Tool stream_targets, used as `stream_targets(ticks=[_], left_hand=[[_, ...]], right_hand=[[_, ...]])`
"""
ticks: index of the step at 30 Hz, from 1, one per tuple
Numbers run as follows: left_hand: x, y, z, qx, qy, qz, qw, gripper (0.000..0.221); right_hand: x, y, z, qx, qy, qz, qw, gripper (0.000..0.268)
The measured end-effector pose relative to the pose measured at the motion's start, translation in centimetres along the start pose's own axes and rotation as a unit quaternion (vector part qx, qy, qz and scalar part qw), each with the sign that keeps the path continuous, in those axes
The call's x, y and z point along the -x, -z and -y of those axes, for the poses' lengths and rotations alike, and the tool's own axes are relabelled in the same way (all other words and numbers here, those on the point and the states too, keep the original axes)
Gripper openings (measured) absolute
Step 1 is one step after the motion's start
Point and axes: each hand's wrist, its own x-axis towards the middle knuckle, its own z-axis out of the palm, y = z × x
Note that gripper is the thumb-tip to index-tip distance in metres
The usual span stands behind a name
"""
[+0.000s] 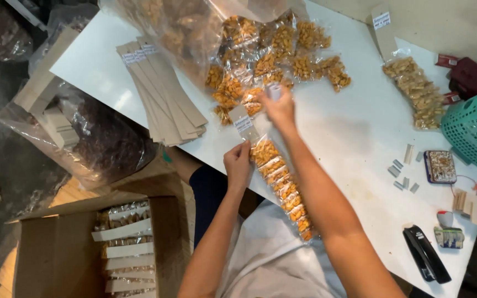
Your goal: Stapling individual snack bags onto a cardboard display strip for retail packaging.
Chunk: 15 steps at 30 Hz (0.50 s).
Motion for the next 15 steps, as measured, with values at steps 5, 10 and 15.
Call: stream_targets(ticks=[5,10,15], left_hand=[[1.0,0.1,-3.0,0.032,0.053,0.023,0.998,0.037],[0.7,0.5,-2.7,0.001,0.061,0.041,0.997,0.053],[0.2,0.3,-2.1,-0.007,0.054,0.035,0.998,0.048]], right_hand=[[-5.4,5.0,-2.3,0.232,0.043,0.076,0.969,0.075],[-6.3,10.4,-8.6,0.339,0.023,0.156,0.928,0.081],[-4.0,15.2,-8.1,0.392,-0.015,0.164,0.905,0.066]])
